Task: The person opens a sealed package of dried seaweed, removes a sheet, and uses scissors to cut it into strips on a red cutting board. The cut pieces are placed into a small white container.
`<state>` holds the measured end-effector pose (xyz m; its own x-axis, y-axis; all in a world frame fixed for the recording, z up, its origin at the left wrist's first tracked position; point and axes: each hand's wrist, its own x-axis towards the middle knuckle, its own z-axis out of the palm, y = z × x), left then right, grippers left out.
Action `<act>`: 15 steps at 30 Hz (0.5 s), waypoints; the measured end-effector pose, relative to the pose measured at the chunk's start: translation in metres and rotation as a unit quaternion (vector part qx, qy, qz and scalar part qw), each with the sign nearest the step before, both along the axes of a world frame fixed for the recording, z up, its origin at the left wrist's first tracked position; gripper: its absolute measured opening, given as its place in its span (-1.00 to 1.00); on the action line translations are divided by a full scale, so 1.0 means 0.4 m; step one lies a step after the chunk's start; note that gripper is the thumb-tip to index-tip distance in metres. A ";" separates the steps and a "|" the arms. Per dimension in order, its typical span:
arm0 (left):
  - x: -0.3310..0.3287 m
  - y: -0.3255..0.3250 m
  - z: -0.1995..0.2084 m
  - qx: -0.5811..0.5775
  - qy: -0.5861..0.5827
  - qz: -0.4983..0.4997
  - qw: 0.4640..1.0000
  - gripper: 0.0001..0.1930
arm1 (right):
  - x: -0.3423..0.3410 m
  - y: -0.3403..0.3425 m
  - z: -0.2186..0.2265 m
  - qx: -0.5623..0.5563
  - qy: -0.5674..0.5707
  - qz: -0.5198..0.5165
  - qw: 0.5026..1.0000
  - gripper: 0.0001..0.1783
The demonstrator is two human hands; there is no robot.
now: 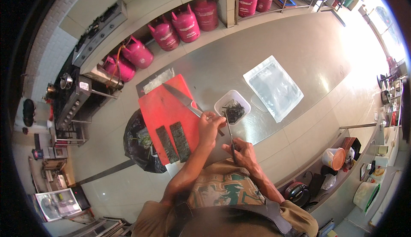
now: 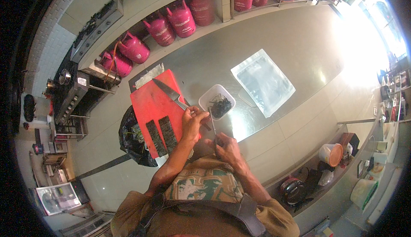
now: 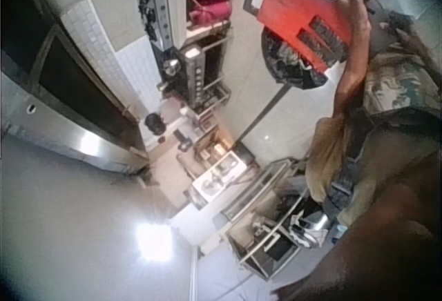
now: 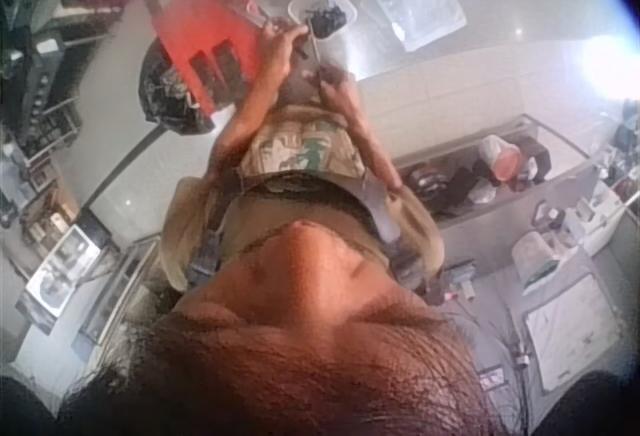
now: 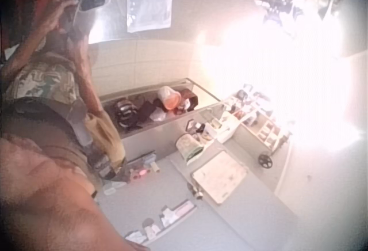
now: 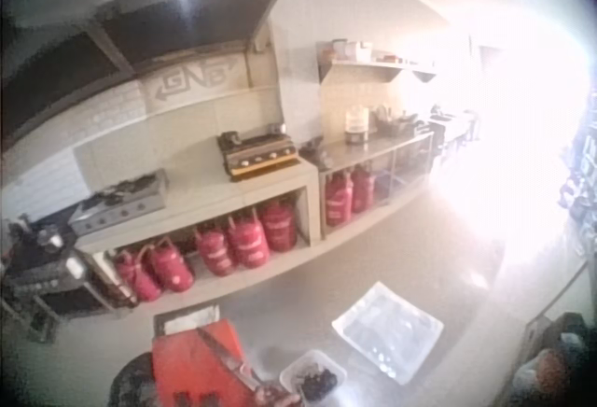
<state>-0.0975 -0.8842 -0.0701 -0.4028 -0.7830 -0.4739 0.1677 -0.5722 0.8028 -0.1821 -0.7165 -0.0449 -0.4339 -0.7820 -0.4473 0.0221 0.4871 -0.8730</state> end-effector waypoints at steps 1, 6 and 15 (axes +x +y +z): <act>0.000 0.000 0.005 0.002 0.001 0.001 1.000 -0.56 | 0.000 -0.001 -0.001 0.000 -0.004 -0.001 1.000 -0.41; 0.009 -0.008 0.001 0.015 0.000 -0.003 1.000 -0.54 | 0.004 -0.005 0.029 -0.017 -0.058 -0.018 0.998 -0.35; 0.019 -0.017 -0.006 -0.010 0.005 -0.045 0.999 -0.53 | -0.024 -0.002 0.017 -0.001 0.000 0.035 0.999 -0.33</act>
<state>-0.0898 -0.8911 -0.0724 -0.4771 -0.7525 -0.4540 0.1250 -0.5695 0.8125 -0.1919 -0.7175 -0.0381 -0.3777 -0.8117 -0.4456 -0.0126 0.4857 -0.8741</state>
